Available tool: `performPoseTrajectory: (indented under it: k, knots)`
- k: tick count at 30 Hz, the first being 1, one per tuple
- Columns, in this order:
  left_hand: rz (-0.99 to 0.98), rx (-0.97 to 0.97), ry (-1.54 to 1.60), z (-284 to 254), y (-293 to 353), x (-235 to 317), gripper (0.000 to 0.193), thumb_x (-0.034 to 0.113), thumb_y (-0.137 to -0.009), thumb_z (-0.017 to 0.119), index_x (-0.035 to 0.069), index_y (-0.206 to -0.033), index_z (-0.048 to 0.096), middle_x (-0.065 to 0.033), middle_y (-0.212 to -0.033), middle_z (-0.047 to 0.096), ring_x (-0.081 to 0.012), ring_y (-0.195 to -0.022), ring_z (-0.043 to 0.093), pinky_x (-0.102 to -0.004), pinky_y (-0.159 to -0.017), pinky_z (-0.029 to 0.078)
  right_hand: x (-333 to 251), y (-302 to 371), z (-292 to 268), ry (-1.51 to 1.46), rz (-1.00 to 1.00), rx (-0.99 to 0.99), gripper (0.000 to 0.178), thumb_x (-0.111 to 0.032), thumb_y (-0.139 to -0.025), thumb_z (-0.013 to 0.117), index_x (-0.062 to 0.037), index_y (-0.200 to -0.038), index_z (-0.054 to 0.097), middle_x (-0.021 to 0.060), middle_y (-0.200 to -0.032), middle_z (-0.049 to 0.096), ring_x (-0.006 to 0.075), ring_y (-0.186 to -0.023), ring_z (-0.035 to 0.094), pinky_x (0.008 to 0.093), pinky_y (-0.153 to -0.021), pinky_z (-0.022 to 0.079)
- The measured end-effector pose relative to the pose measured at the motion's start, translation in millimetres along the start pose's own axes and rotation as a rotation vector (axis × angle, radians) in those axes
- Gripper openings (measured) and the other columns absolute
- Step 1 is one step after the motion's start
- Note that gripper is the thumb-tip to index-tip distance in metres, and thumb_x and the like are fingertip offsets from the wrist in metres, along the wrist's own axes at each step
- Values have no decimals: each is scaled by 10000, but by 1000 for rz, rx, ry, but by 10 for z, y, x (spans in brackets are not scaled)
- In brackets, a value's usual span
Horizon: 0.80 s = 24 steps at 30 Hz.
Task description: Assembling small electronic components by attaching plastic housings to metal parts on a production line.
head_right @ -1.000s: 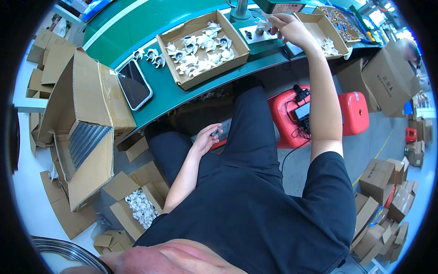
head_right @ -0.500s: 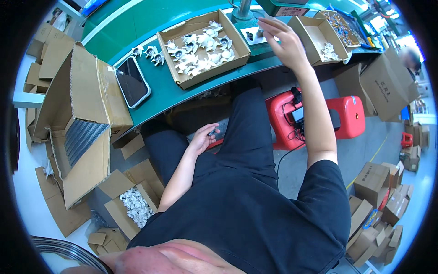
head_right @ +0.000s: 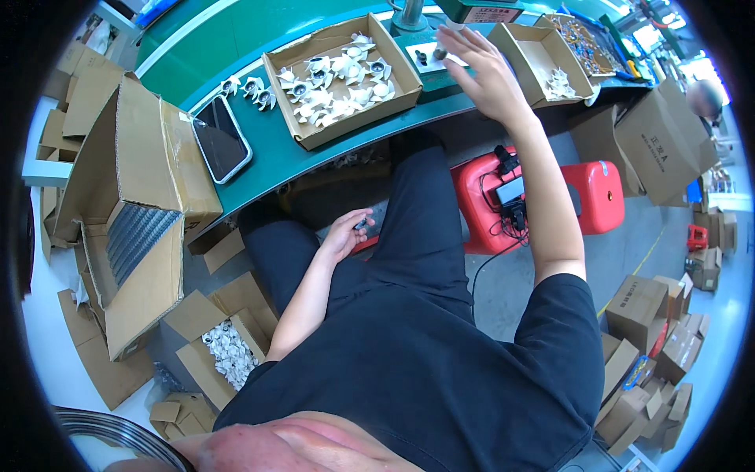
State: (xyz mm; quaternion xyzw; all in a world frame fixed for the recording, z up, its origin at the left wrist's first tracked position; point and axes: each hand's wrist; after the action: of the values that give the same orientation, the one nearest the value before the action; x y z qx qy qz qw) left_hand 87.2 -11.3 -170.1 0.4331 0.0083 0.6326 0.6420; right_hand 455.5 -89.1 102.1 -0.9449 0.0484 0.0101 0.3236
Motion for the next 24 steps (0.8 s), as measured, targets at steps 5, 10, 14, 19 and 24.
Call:
performPoseTrajectory:
  k: [5, 10, 14, 19, 24]
  knots:
    - [-9, 22, 0, -14, 57, -9, 289, 193, -1036, 552, 50, -1281, 606, -57, -1040, 638, -85, -750, 528, -240, -693, 477, 522, 117, -88, -707, 561, 96, 313, -150, -1003, 531, 8, -1238, 665, 128, -1197, 709, 219, -1133, 661, 366, -1009, 502]
    - [-12, 53, 1, -43, 56, -26, 310, 208, -1025, 578, 45, -1287, 605, -60, -1032, 659, -76, -727, 520, -229, -667, 484, 1136, -209, 287, -1095, 772, 457, 273, -123, -991, 496, 29, -1057, 712, 100, -1016, 739, 187, -881, 696, 377, -831, 536]
    - [6, 47, 23, -62, -13, -22, 306, 201, -1027, 569, 43, -1288, 604, -61, -1031, 658, -73, -722, 520, -223, -654, 480, 1746, -108, 992, -944, 773, 536, 254, -98, -937, 506, 21, -969, 728, 100, -942, 737, 215, -799, 692, 398, -741, 524]
    - [71, 34, 16, -54, -72, 38, 297, 194, -1028, 564, 47, -1282, 606, -55, -1005, 664, -71, -704, 521, -219, -638, 476, 1842, 32, 1148, -321, 555, 138, 236, -99, -856, 529, 20, -910, 726, 103, -864, 721, 215, -778, 678, 389, -701, 512]
    - [53, 77, -27, -124, 2, -82, 247, 211, -1026, 564, 74, -1217, 640, -40, -957, 661, -65, -708, 512, -223, -629, 460, 857, -21, 544, -744, 524, 308, 210, -159, -880, 598, 32, -893, 683, 86, -906, 653, 183, -800, 615, 329, -736, 483]
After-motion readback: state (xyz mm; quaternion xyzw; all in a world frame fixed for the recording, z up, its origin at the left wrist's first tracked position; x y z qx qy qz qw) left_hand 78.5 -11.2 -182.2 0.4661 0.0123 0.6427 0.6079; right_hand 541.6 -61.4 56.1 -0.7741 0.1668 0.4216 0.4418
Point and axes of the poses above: each hand's wrist, its own y-axis away from the middle knuckle, its own z-axis out of the palm, x = y × z
